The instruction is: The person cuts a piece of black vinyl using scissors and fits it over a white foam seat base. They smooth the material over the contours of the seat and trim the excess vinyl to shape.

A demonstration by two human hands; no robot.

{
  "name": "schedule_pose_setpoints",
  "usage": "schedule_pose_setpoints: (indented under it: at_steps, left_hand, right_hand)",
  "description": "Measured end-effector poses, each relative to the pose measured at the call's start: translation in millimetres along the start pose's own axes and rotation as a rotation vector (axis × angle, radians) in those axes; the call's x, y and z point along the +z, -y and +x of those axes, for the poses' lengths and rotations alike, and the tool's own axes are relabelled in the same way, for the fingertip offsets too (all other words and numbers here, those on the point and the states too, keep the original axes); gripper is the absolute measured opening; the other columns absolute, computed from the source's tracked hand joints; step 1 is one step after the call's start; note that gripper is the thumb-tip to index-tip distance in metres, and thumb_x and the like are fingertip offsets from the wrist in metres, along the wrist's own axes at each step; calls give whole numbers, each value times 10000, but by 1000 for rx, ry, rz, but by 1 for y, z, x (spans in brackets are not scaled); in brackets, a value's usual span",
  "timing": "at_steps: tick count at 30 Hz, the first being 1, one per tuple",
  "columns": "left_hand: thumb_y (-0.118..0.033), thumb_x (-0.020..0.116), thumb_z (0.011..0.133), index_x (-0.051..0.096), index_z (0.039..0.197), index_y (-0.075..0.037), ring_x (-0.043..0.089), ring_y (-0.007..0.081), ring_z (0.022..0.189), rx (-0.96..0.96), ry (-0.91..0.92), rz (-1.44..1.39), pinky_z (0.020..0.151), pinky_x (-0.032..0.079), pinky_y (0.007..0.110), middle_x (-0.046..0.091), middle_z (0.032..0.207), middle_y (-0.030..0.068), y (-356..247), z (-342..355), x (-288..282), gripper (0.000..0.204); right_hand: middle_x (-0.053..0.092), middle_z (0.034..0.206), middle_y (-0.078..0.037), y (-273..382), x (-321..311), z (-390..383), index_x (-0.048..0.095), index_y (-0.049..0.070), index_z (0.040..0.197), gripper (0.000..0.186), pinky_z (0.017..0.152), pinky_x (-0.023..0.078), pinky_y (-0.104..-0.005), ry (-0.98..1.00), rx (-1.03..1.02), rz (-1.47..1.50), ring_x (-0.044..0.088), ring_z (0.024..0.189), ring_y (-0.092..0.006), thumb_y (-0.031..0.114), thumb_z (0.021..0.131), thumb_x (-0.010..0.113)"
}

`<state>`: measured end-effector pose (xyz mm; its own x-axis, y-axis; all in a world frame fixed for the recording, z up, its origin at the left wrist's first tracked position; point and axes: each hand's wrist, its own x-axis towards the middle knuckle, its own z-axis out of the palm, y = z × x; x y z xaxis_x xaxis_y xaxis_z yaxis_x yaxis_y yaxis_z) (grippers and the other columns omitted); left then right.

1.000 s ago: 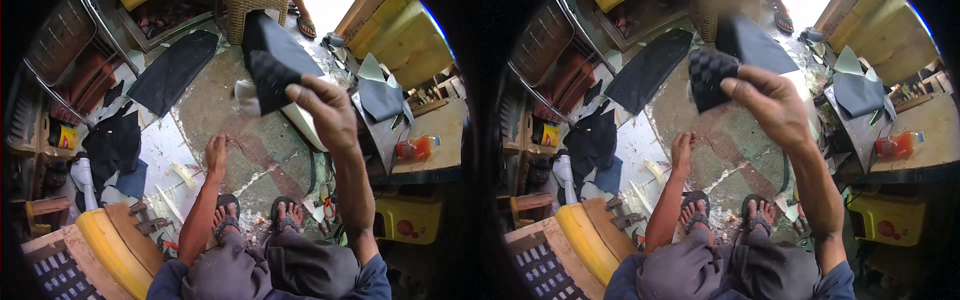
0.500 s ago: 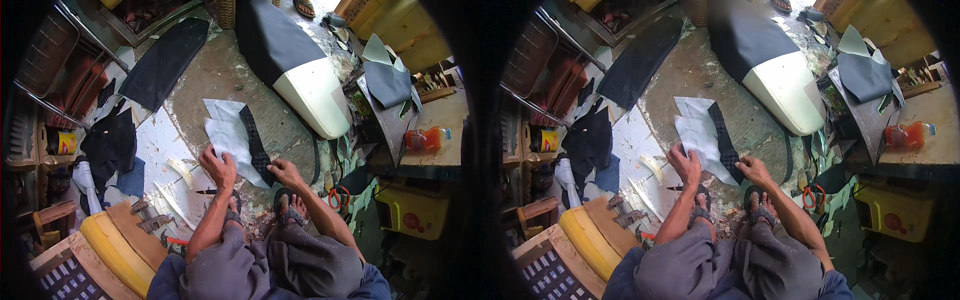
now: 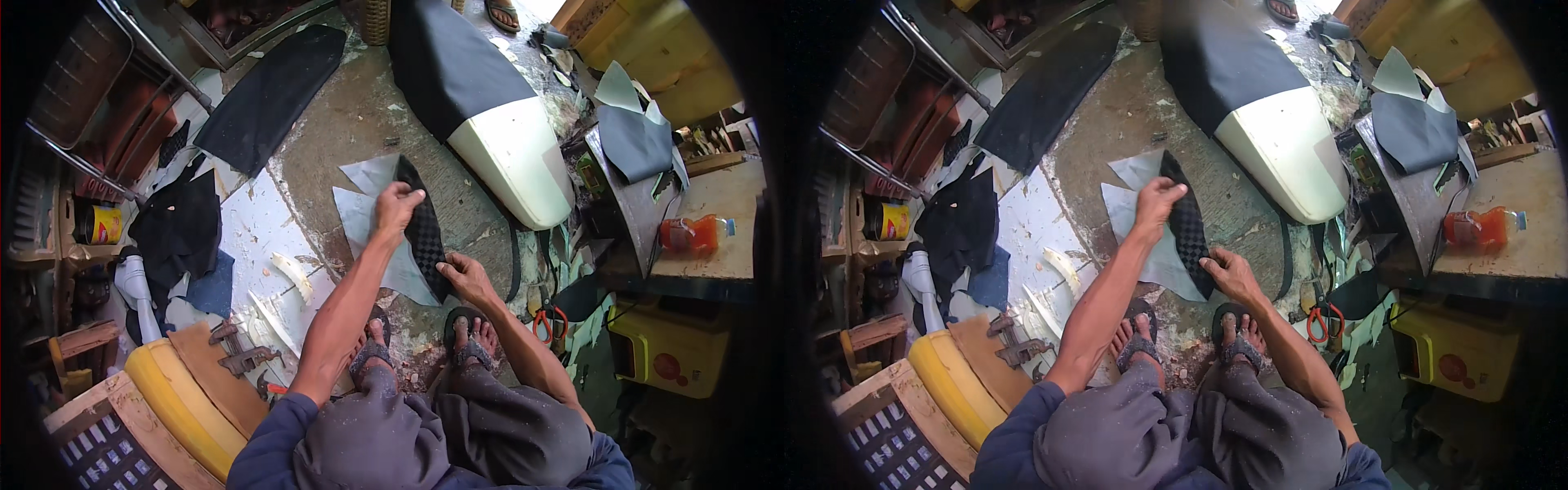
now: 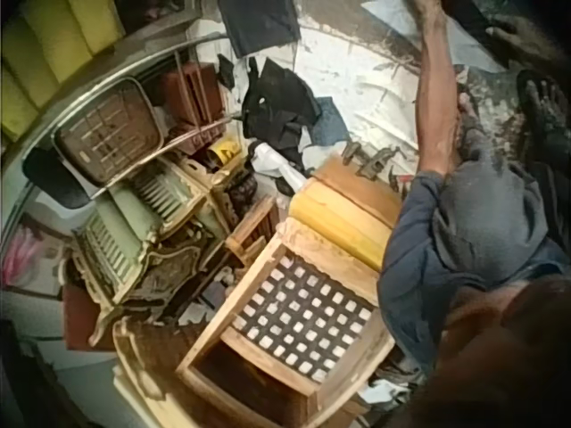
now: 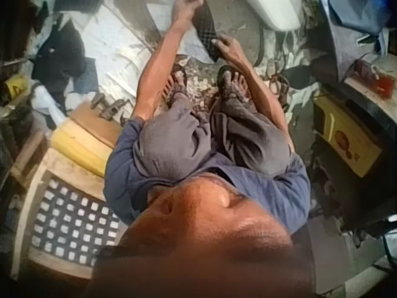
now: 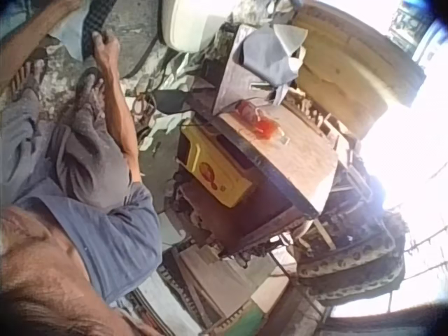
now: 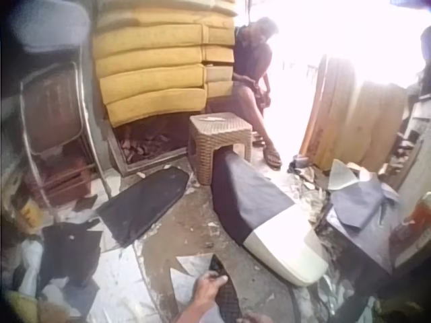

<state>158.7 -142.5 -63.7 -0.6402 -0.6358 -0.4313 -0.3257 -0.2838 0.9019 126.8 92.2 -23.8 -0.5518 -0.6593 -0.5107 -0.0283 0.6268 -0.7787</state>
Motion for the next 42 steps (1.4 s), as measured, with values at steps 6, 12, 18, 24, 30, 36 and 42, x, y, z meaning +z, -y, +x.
schedule_pose_setpoints:
  at_steps: [6, 12, 18, 24, 30, 36, 42]
  left_hand:
    - [-62, 759, 865, 561, 1301, 17, 653, 216, 1089, 117, 20, -647, 1005, 503, 352, 675, 1207, 104, -8, -72, -49, 486]
    - [-24, 701, 892, 604, 1307, -35, 674, 246, 1107, -218, 91, -947, 999, 546, 407, 692, 1229, 79, 49, -103, -68, 427]
    - [-21, 685, 893, 661, 1231, 0, 717, 291, 1036, -294, 128, -928, 987, 564, 450, 734, 1139, 131, 53, -99, -70, 339]
    - [-44, 675, 863, 605, 1289, 48, 671, 330, 1158, -422, 365, -1085, 1091, 500, 480, 689, 1246, 183, 29, -137, -44, 442]
    - [-123, 680, 870, 514, 1401, 20, 619, 326, 1252, -346, 481, -1078, 1115, 478, 486, 621, 1364, 175, 30, -168, -34, 574]
    - [-322, 713, 943, 582, 1322, -51, 689, 270, 1105, -555, 189, -792, 942, 574, 436, 694, 1229, 122, 50, -141, -37, 483]
    - [-118, 722, 915, 596, 1232, -18, 679, 167, 917, -203, -12, -318, 770, 562, 335, 706, 1065, 73, 85, -113, -38, 355]
  right_hand:
    - [696, 870, -95, 10, -27, -9, 710, 28, 1132, 362, 757, 510, -362, 138, -33, -60, 642, 837, -188, 344, 957, 680]
    - [649, 802, -69, 0, -24, -14, 700, -7, 1052, 313, 668, 466, -361, 187, -164, -217, 567, 743, -148, 294, 972, 668]
    - [745, 961, -150, -20, -44, -19, 689, 47, 1221, 422, 795, 543, -408, 249, -155, -146, 717, 896, -334, 360, 937, 693]
    - [693, 1074, -168, -8, -34, -31, 560, 59, 1407, 716, 971, 485, -403, -210, -582, -729, 648, 1095, -317, 526, 890, 726]
    - [732, 1057, -174, 32, -37, -20, 697, -5, 1199, 556, 841, 522, -400, 353, -107, 82, 677, 924, -285, 461, 900, 745]
    - [640, 856, -221, 9, -59, -11, 684, 22, 1026, 392, 750, 495, -455, 386, -196, -429, 658, 813, -373, 385, 884, 731]
    - [683, 948, -222, 6, -57, -12, 691, 30, 1084, 430, 817, 514, -484, 373, -269, -498, 680, 928, -409, 406, 882, 734]
